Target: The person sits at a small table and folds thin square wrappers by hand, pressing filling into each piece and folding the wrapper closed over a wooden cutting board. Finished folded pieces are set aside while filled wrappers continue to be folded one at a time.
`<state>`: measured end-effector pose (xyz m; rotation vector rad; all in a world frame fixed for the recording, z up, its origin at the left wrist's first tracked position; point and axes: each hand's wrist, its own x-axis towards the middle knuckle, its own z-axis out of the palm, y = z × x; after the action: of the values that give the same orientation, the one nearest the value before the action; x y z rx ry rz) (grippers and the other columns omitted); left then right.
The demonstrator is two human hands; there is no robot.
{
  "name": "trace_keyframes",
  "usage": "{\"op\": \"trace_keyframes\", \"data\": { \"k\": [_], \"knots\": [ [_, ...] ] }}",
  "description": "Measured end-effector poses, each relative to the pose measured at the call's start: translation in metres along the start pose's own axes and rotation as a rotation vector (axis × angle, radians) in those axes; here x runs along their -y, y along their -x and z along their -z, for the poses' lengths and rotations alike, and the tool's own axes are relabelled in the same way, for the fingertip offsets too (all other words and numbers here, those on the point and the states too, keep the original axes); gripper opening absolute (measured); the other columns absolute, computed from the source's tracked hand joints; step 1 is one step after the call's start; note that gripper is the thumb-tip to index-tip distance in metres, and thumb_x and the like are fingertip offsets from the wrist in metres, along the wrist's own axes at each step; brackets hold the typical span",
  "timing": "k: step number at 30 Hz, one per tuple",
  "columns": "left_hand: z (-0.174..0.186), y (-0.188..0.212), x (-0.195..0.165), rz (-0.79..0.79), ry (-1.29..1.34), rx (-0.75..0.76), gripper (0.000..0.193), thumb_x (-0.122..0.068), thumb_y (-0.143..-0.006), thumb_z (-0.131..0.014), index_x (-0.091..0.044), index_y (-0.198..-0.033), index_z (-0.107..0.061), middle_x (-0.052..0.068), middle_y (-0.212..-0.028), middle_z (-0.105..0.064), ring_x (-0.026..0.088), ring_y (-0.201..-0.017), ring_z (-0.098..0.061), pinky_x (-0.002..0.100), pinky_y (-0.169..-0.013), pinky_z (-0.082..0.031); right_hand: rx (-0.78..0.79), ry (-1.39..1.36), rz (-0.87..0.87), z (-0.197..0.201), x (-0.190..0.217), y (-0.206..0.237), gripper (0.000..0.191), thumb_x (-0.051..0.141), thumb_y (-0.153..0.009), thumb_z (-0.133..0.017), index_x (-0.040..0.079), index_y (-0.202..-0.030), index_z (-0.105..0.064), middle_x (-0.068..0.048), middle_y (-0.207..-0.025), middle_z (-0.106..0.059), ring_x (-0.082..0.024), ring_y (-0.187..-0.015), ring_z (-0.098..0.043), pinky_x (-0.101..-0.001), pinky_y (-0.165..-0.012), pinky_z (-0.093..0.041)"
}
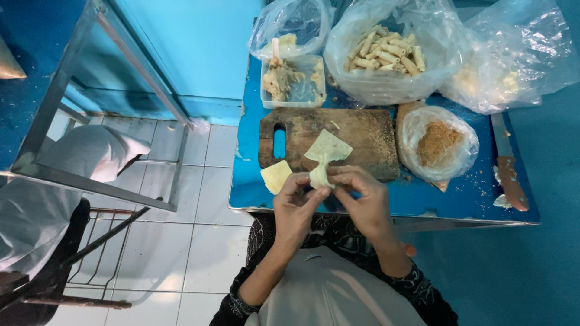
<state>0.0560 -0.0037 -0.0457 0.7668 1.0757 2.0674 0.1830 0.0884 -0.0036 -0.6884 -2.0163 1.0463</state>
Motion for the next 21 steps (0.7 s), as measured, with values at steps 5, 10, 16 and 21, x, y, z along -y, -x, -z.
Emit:
{"op": "trace_keyframes", "data": {
  "k": [5, 10, 16, 21],
  "knots": [
    [0.006, 0.002, 0.000, -0.047, -0.148, 0.044, 0.005, 0.000, -0.102, -0.071, 0.005, -0.102, -0.072, 0.004, -0.101, -0.066, 0.008, -0.089, -0.062, 0.023, -0.076, -0.050, 0.096, -0.194, -0.099, 0.002, -0.017, 0.002, 0.015, -0.001, -0.083, -0.080, -0.004, -0.094, -0.070, -0.005, -0.108, -0.066, -0.012, -0.095, -0.068, -0.0279, -0.078, -0.059],
    [0.006, 0.001, 0.008, 0.032, 0.012, -0.020, 0.004, -0.001, -0.099, -0.069, 0.001, -0.102, -0.067, 0.000, -0.098, -0.066, 0.005, -0.086, -0.061, 0.022, -0.075, -0.050, 0.152, -0.594, -0.322, 0.008, -0.053, 0.007, 0.010, 0.004, -0.098, -0.071, -0.003, -0.105, -0.073, -0.006, -0.102, -0.068, -0.014, -0.088, -0.065, -0.0303, -0.081, -0.055],
    [0.018, 0.002, 0.008, 0.074, -0.007, -0.186, 0.005, -0.005, -0.097, -0.069, -0.002, -0.102, -0.067, 0.000, -0.092, -0.069, 0.004, -0.079, -0.059, 0.020, -0.070, -0.049, -0.105, -1.161, -0.648, 0.018, -0.070, 0.001, 0.024, 0.013, -0.089, -0.068, 0.004, -0.111, -0.073, -0.011, -0.103, -0.077, -0.019, -0.091, -0.075, -0.0359, -0.081, -0.062],
    [0.041, -0.004, -0.002, 0.001, 0.064, -0.352, 0.008, -0.007, -0.099, -0.070, -0.002, -0.100, -0.065, 0.003, -0.091, -0.070, 0.004, -0.073, -0.056, 0.021, -0.066, -0.045, -0.234, -0.402, -0.183, 0.030, -0.058, -0.024, 0.009, 0.011, -0.097, -0.076, 0.009, -0.105, -0.076, -0.010, -0.104, -0.078, -0.019, -0.092, -0.076, -0.0373, -0.079, -0.062]
  ]
}}
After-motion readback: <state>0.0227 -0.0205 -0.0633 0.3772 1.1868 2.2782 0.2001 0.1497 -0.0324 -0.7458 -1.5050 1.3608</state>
